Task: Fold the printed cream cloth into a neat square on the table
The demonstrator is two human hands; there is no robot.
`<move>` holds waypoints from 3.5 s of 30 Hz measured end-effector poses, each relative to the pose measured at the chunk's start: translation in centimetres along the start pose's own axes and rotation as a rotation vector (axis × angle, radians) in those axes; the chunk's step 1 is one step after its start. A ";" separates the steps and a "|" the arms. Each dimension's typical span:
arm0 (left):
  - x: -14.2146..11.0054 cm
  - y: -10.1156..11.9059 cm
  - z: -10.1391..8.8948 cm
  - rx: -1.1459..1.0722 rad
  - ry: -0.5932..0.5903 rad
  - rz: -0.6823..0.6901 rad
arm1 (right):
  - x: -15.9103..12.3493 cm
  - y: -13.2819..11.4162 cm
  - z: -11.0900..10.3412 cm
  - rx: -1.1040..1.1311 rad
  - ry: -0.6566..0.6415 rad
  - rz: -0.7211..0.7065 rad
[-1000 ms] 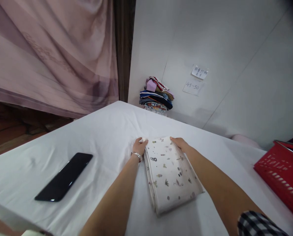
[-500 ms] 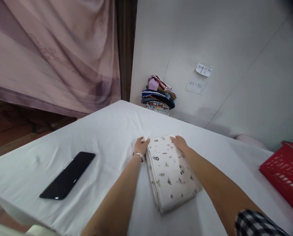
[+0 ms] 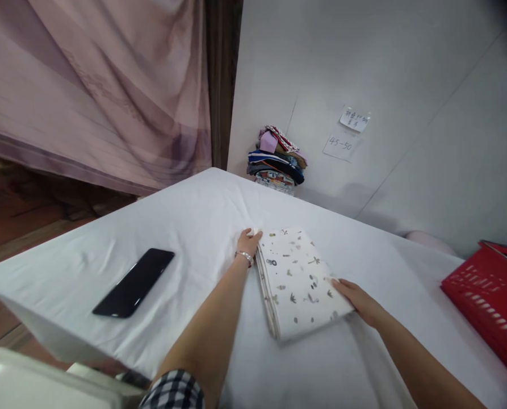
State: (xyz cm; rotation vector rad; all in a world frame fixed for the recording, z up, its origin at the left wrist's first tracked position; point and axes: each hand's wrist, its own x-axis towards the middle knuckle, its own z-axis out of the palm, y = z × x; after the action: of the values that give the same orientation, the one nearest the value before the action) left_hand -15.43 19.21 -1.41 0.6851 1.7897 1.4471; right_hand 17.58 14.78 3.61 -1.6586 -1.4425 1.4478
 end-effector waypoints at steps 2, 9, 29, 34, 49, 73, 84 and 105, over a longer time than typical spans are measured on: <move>-0.1 0.1 -0.1 -0.004 -0.008 -0.002 | -1.8 1.0 -0.4 0.077 -0.106 0.082; -0.5 0.3 -0.5 -0.030 -0.033 0.006 | -3.3 3.2 -0.2 0.200 -0.100 0.099; -0.1 0.8 0.4 -0.114 -0.298 -0.193 | 1.8 3.7 -4.1 -0.417 0.557 -0.259; -0.1 0.7 0.4 -0.117 -0.306 -0.197 | -2.2 3.1 -0.2 -0.606 0.398 -0.713; -0.5 1.2 0.2 -0.142 -0.341 -0.224 | -6.8 0.1 6.7 -0.926 0.102 -0.693; -0.5 1.0 0.1 -0.176 -0.348 -0.209 | -3.7 -1.2 8.8 -0.945 0.088 -0.643; -0.6 1.0 0.4 -0.112 -0.319 -0.171 | -3.8 -1.2 9.4 -1.016 0.097 -0.614; -6.3 1.5 -1.2 0.697 -0.513 0.908 | -3.1 -0.6 8.9 -0.800 0.103 -0.656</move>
State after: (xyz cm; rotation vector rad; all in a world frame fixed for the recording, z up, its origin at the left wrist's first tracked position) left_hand -12.69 13.93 1.41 2.2125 1.5832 0.9221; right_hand 9.56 9.80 2.54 -1.3725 -2.3824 0.4248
